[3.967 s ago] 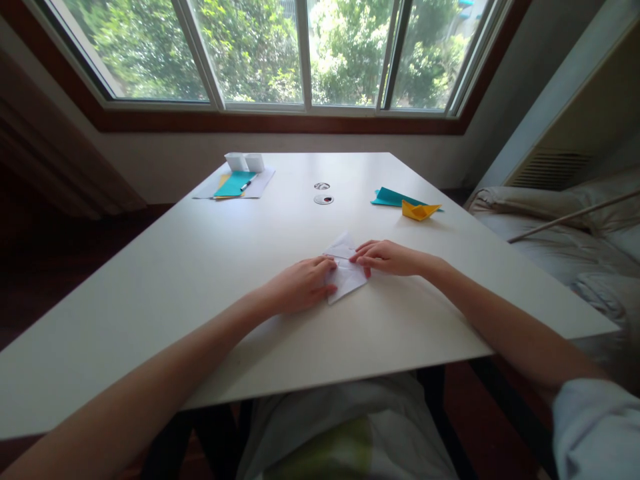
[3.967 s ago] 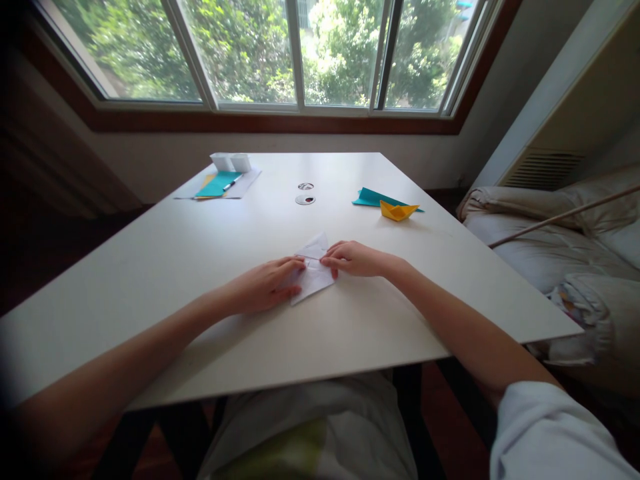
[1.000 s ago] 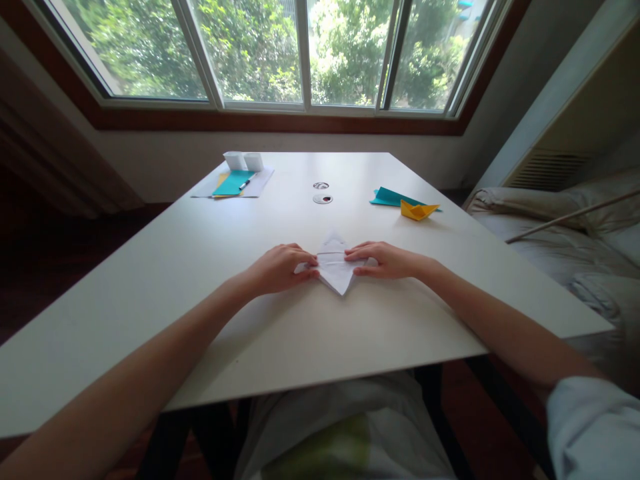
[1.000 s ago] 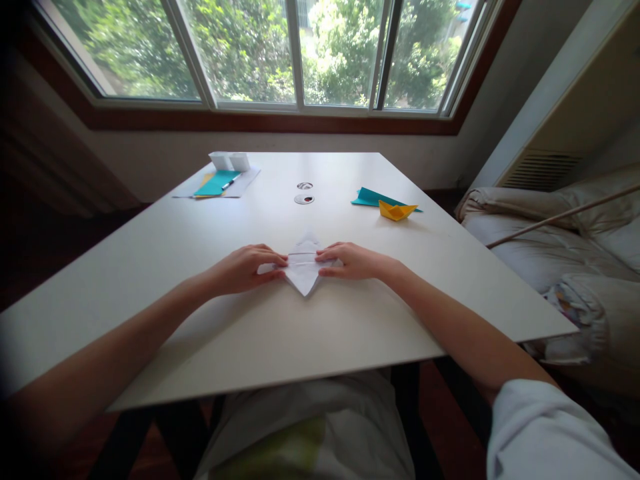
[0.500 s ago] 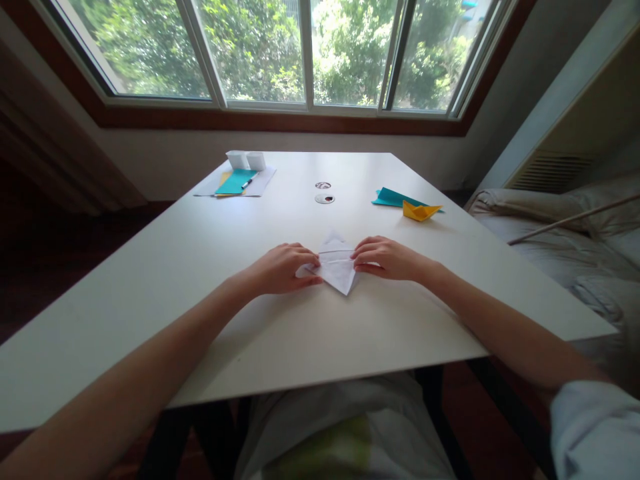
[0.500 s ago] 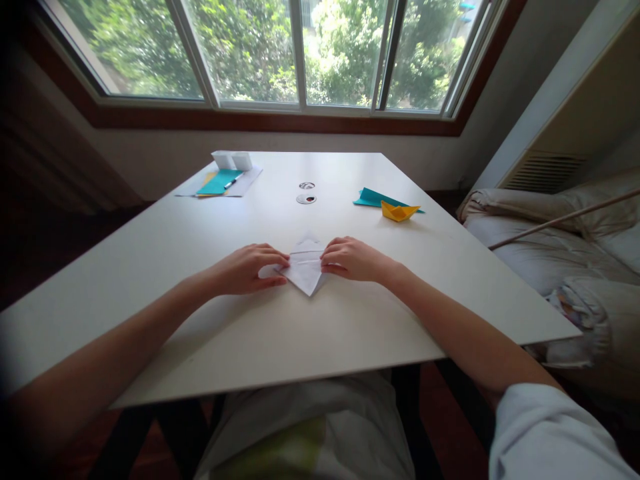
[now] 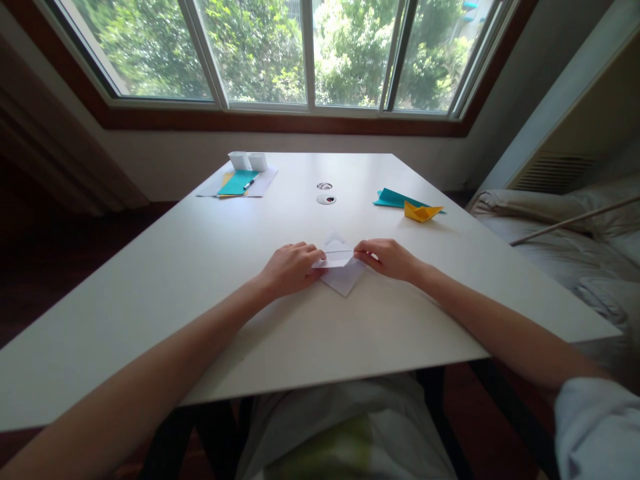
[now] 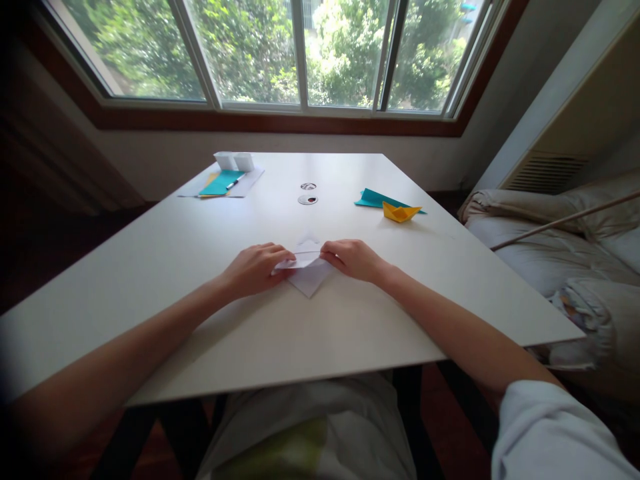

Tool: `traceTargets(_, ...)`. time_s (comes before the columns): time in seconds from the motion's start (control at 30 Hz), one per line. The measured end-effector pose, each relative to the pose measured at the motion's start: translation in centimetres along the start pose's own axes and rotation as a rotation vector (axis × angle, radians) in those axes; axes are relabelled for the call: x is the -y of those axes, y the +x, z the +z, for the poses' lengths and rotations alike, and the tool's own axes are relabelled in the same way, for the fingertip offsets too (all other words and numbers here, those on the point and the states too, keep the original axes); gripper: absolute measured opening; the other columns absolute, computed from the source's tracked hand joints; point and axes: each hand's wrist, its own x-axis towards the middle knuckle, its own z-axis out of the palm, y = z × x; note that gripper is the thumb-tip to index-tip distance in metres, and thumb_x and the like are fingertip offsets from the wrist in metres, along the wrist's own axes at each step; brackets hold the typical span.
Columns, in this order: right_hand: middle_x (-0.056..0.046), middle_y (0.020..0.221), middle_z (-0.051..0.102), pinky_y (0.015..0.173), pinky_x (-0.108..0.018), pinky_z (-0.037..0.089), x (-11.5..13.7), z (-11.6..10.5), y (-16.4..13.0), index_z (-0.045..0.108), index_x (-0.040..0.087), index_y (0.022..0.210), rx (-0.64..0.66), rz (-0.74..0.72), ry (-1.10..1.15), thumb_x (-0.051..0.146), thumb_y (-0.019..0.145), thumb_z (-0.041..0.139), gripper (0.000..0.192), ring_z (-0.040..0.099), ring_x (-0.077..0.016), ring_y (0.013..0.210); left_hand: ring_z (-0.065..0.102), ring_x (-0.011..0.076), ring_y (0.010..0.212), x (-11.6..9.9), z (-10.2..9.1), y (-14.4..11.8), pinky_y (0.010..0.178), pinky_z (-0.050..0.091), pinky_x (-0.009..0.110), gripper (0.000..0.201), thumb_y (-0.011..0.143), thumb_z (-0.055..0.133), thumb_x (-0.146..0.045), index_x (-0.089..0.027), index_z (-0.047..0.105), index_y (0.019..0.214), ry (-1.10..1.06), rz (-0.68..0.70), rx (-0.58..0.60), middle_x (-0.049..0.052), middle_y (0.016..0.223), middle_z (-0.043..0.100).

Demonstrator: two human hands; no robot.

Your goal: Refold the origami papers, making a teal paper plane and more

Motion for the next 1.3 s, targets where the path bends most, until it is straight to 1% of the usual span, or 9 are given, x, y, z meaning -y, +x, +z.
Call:
traceTargets(0.07,-0.006,0.083,0.065,0.069,-0.025,0.043,0.0,-0.3,0.0,0.059,0.017,0.093,0.054,-0.064,0.035,0.039,0.085,0.048,0.026,0.058,-0.0156,0.075,0.058,0.0199,0.087,0.0,0.1,0.1,0.070,0.044,0.029,0.024,0.082,0.043,-0.028,-0.022,0.062,0.095,0.003,-0.014,-0.010,0.004,0.094,0.065)
traceTargets(0.13,-0.009,0.096,0.064,0.077,-0.029,0.044,-0.1,-0.4,-0.1,0.056,0.017,0.105,0.096,-0.112,0.064,0.046,0.077,0.058,0.041,0.057,-0.0194,0.089,0.058,0.0197,0.086,0.0,0.2,0.2,0.070,0.044,0.030,0.025,0.083,0.041,-0.026,-0.022,0.063,0.094,-0.005,-0.023,-0.018,0.003,0.093,0.065)
traceTargets(0.2,-0.011,0.104,0.062,0.082,-0.031,0.044,-0.1,-0.4,0.0,0.054,0.017,0.112,0.116,-0.092,0.072,0.045,0.075,0.061,0.048,0.056,-0.0214,0.096,0.059,0.0198,0.085,-0.1,0.3,0.2,0.070,0.045,0.030,0.026,0.083,0.040,-0.026,-0.022,0.063,0.095,-0.021,-0.035,-0.024,0.003,0.093,0.064)
traceTargets(0.37,-0.010,0.095,0.065,0.077,-0.032,0.046,-0.6,0.7,0.5,0.058,0.017,0.110,0.140,0.069,0.010,0.030,0.082,0.053,0.032,0.059,-0.0203,0.087,0.056,0.0207,0.093,-0.3,0.7,0.6,0.072,0.047,0.030,0.031,0.078,0.045,-0.024,-0.023,0.059,0.106,-0.095,-0.119,-0.017,0.004,0.101,0.061)
traceTargets(0.63,-0.010,0.118,0.060,0.089,-0.034,0.041,-0.8,0.9,0.9,0.056,0.014,0.117,0.213,-0.029,-0.107,0.017,0.082,0.048,0.035,0.057,-0.0208,0.100,0.052,0.0222,0.100,-0.5,1.2,1.2,0.078,0.048,0.032,0.039,0.074,0.047,-0.022,-0.023,0.059,0.112,-0.081,-0.146,0.015,0.005,0.108,0.058)
traceTargets(0.87,-0.010,0.103,0.066,0.083,-0.030,0.044,-0.4,0.9,1.1,0.059,0.018,0.114,0.203,0.135,-0.178,0.011,0.081,0.046,0.037,0.059,-0.0208,0.095,0.051,0.0219,0.101,-0.7,1.6,1.5,0.080,0.047,0.032,0.044,0.069,0.045,-0.012,-0.022,0.060,0.109,-0.122,-0.215,-0.022,0.003,0.112,0.061)
traceTargets(1.0,-0.007,0.103,0.066,0.078,-0.027,0.044,-0.1,0.9,1.3,0.060,0.021,0.112,0.155,0.241,-0.100,0.015,0.081,0.046,0.034,0.060,-0.0197,0.091,0.054,0.0211,0.096,-0.4,1.7,1.9,0.080,0.046,0.030,0.033,0.075,0.043,-0.017,-0.022,0.065,0.099,-0.211,-0.235,-0.076,0.002,0.105,0.064)
traceTargets(1.17,-0.004,0.086,0.068,0.064,-0.023,0.042,0.0,0.5,1.5,0.065,0.018,0.089,0.123,0.296,0.047,0.023,0.084,0.045,0.021,0.060,-0.0170,0.077,0.057,0.0176,0.077,0.3,1.7,2.3,0.071,0.045,0.027,0.030,0.082,0.040,-0.028,-0.017,0.066,0.073,-0.299,-0.243,-0.060,0.004,0.082,0.066)
traceTargets(1.3,-0.002,0.077,0.067,0.058,-0.021,0.038,-0.2,0.4,1.5,0.063,0.017,0.080,0.101,0.330,0.135,0.027,0.082,0.047,0.019,0.058,-0.0149,0.069,0.056,0.0159,0.072,0.4,1.6,2.4,0.067,0.043,0.025,0.031,0.081,0.040,-0.030,-0.015,0.065,0.068,-0.341,-0.228,-0.085,0.004,0.077,0.064)
